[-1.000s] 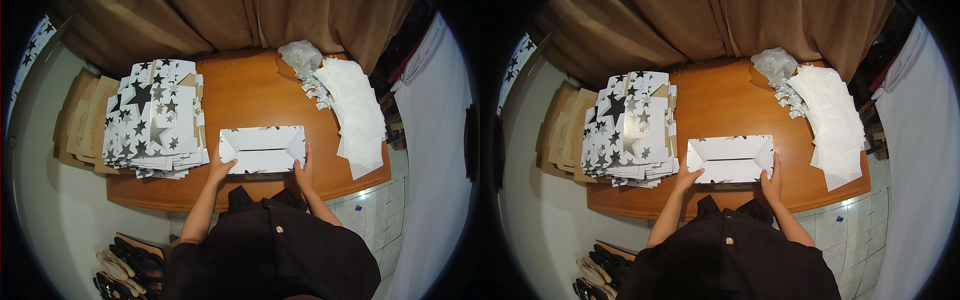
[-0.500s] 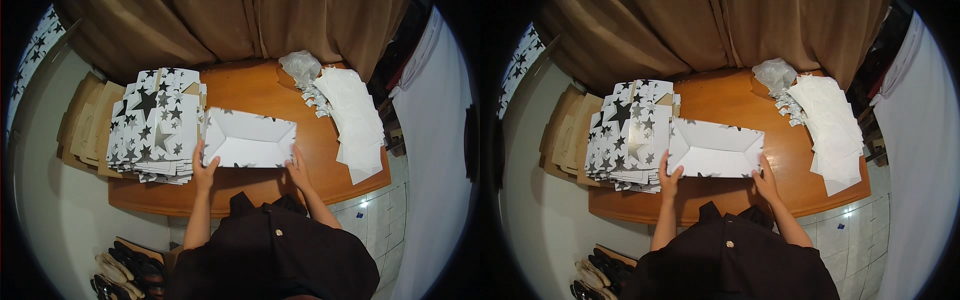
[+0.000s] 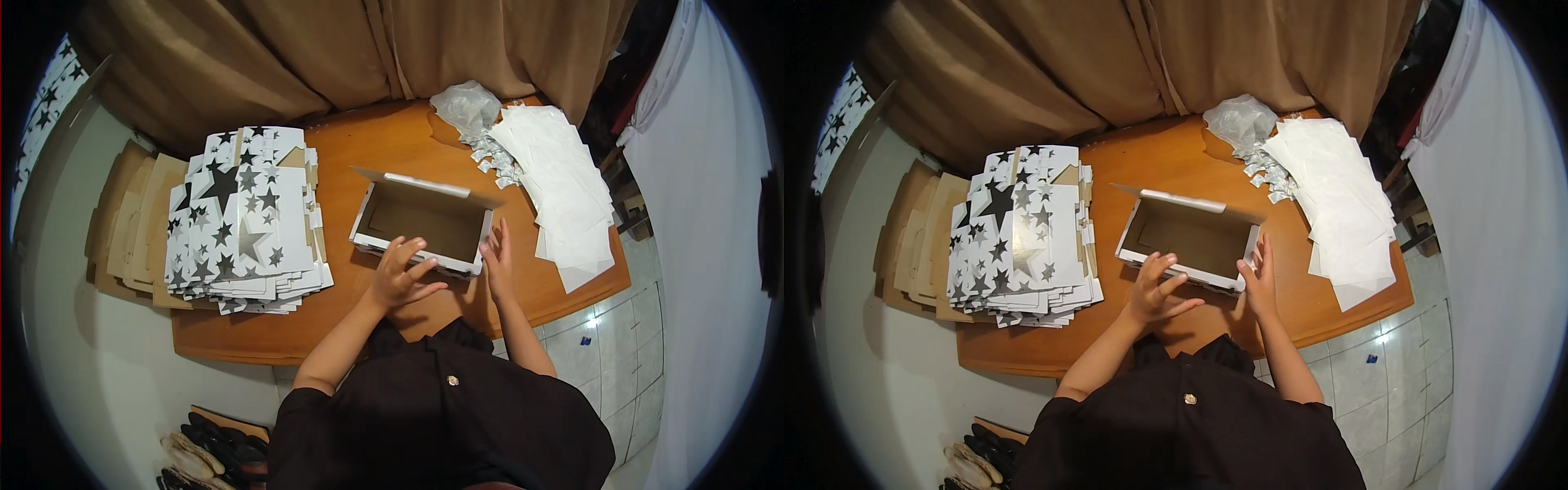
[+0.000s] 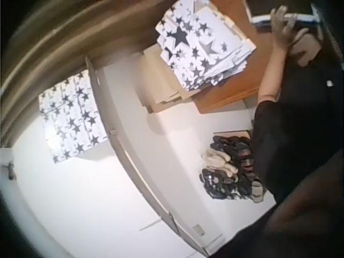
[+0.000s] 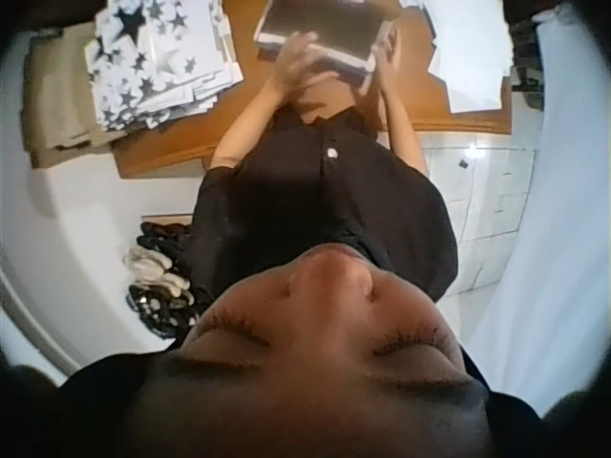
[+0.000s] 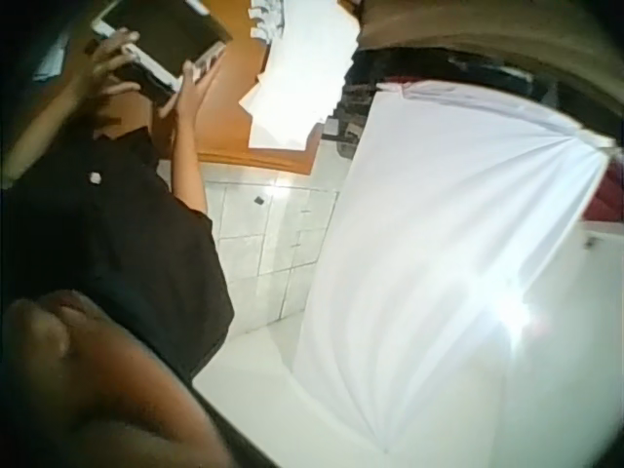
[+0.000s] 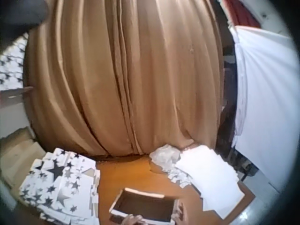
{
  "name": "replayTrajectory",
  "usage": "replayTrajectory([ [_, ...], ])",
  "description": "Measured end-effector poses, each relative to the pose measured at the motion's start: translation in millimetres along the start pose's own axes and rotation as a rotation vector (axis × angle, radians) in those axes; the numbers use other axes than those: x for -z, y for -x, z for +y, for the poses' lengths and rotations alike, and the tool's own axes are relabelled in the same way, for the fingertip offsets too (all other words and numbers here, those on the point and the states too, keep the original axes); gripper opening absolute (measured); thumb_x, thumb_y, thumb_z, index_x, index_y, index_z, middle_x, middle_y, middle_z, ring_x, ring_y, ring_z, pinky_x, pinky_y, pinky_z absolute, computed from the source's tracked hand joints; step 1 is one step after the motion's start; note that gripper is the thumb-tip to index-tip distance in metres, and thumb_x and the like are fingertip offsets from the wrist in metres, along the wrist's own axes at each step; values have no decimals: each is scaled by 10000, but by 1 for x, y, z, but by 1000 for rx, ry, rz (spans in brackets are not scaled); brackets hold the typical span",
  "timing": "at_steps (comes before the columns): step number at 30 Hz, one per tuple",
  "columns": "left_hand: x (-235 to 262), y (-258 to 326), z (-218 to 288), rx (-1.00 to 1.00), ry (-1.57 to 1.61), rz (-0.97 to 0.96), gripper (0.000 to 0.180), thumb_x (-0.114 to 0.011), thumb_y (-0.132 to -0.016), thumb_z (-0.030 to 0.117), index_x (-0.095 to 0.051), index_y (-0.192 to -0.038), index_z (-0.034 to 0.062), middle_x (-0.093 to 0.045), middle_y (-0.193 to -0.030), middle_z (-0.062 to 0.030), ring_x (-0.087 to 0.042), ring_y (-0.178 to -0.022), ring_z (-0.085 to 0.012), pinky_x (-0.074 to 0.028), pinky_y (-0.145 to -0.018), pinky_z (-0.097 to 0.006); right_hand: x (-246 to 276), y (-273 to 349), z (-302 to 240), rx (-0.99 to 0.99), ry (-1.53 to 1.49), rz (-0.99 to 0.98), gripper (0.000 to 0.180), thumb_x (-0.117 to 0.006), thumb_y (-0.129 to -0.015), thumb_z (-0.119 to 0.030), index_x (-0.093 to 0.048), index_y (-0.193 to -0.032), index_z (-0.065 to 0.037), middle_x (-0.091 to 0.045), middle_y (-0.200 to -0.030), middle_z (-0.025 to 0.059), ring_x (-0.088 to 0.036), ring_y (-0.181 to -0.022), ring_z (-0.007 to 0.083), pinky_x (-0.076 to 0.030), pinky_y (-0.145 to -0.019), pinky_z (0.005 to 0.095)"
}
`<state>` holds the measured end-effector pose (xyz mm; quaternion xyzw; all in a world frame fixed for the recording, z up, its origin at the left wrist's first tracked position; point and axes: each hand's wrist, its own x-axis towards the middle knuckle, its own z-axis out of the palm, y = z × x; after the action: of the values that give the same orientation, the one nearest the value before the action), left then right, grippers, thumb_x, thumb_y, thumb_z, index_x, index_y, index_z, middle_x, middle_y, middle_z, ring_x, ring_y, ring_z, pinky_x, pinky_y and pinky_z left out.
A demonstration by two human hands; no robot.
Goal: Folding flat cardboard into shoe boxes, placing tissue paper inside, and stacking them on a wall shelf.
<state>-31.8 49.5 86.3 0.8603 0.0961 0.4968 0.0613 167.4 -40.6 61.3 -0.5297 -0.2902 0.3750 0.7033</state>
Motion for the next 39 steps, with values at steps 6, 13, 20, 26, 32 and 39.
replayTrajectory([
  [6,7,52,-27,201,-274,-256,472,-729,-724,358,-602,-1129,152,-535,-1143,-59,-503,-1117,-228,-253,-1001,-481,23,-9,3,375,632,29,571,-658,-769,-158,-490,-1315,-136,-346,-1399,212,-311,-1317,338,-217,-1084,415],
  [13,2,74,-40,358,-289,-366,463,-718,-737,325,-590,-1136,130,-538,-1135,-52,-489,-1139,-231,-271,-984,-535,1,-73,-41,326,838,50,494,-705,-764,-219,-539,-1212,-93,-574,-1132,143,-548,-1079,309,-262,-1039,478],
  [20,-6,71,-22,346,-278,-338,234,-710,-741,234,-633,-936,130,-605,-901,-3,-569,-877,-188,-346,-828,-447,2,-118,-16,381,1318,296,637,-664,-783,-261,-387,-1342,-132,-409,-1302,227,-463,-1154,376,-339,-970,522],
  [26,9,52,10,444,-33,-472,278,-681,-769,276,-642,-983,104,-615,-919,-57,-575,-857,-229,-411,-791,-417,-3,-81,-20,185,1475,-20,581,-573,-835,-239,-359,-1367,-144,-275,-1411,225,-239,-1330,389,-180,-1010,661],
  [32,36,22,-19,584,-414,-449,437,-471,-880,130,-460,-1315,80,-415,-1352,-177,-397,-1243,-351,-318,-1000,-478,25,-34,1,248,1243,-218,570,-489,-854,-55,-328,-1398,-112,-238,-1466,202,-273,-1327,394,-265,-1045,493],
  [39,15,52,-31,986,88,-193,599,-368,-850,-81,-301,-1421,90,-195,-1468,-249,-182,-1360,-405,-230,-1090,-407,26,-38,9,-1,701,-179,634,-433,-749,160,-447,-1326,-101,-255,-1460,204,-316,-1312,368,-318,-1045,393],
])
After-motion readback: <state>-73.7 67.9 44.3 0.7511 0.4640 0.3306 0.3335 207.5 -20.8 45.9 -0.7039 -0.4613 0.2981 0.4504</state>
